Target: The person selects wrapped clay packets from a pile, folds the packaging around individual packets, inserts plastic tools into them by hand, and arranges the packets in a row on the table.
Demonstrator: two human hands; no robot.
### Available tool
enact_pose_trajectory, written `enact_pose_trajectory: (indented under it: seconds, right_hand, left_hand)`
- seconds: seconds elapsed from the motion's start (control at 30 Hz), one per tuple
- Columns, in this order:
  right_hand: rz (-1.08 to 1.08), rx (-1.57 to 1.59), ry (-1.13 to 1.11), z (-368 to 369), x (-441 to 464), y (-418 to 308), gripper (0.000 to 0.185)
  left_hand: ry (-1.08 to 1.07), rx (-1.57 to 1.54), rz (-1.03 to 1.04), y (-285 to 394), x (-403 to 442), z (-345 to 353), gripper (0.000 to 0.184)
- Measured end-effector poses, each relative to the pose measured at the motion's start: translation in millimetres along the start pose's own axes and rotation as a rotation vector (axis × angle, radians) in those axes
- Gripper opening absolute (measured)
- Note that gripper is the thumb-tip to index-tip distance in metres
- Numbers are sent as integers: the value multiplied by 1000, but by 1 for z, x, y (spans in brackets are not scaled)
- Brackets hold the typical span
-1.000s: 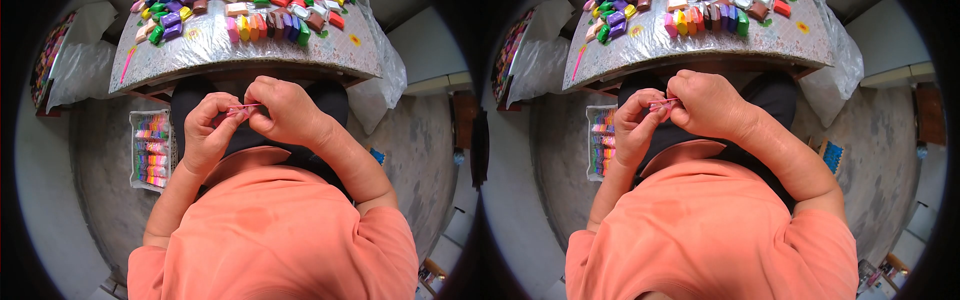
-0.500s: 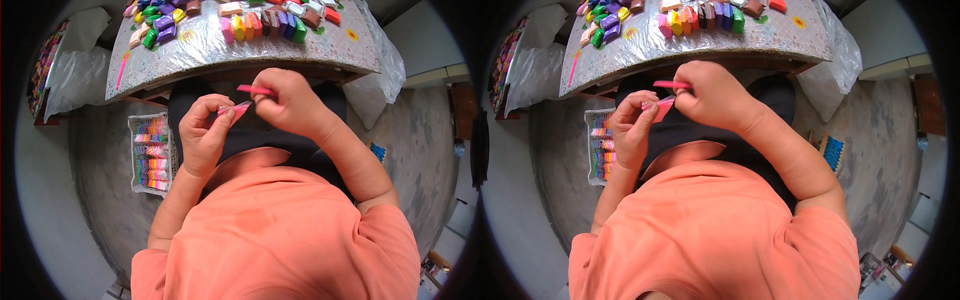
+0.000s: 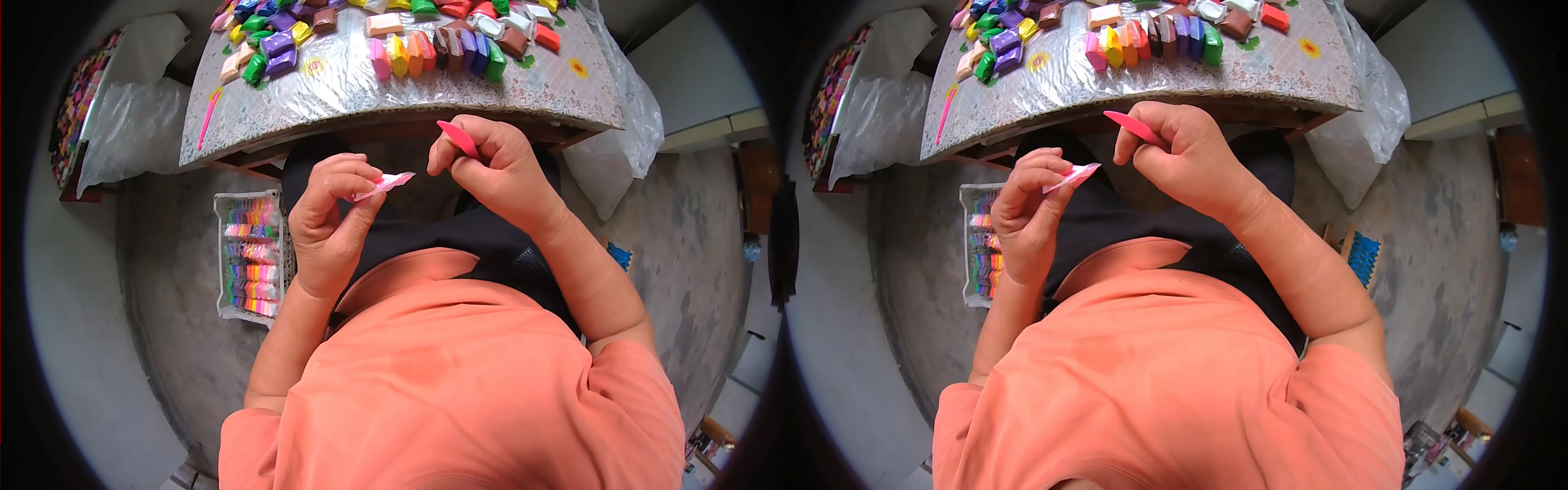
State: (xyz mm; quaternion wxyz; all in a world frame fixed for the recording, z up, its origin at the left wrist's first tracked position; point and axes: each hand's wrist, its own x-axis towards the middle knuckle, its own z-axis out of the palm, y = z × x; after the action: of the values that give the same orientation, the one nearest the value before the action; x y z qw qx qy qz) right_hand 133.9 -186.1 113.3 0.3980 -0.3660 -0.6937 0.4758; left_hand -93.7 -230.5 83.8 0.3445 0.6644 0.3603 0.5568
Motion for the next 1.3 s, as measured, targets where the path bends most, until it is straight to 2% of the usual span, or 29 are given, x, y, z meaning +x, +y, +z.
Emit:
enact_pose_trajectory:
  seconds: [0.2, 0.4, 0.6, 0.8, 0.9, 1.0, 1.1, 1.2, 1.3]
  right_hand:
    - [-114, 44, 60, 9, -7, -7, 14]
    - [-265, -201, -15, 10, -6, -21, 13]
    - [-331, -311, -37, 13, -3, -14, 18]
    - [-370, -331, -53, 15, 0, -12, 20]
    - [-402, -387, -74, 16, 5, -13, 19]
    - [-432, -490, -109, 15, 9, -15, 19]
    - [-451, -523, -172, 13, 12, -14, 19]
    - [-459, -493, -230, 12, 14, -13, 19]
    - [-464, -402, -271, 10, 17, -9, 18]
  left_hand:
    - [24, 71, 41, 1, 6, 2, 18]
    - [46, -16, -74, 5, 4, 5, 16]
    - [29, 6, -38, 6, 3, 6, 13]
    - [65, -212, -210, 14, 1, 10, 11]
    - [61, -265, -222, 12, 0, 10, 10]
    - [39, -228, -190, 9, 0, 8, 9]
    - [-64, -63, -45, 4, 2, 0, 8]
    - [-77, -74, -91, 6, 0, 0, 6]
    - [-72, -263, -232, 7, -3, 1, 4]
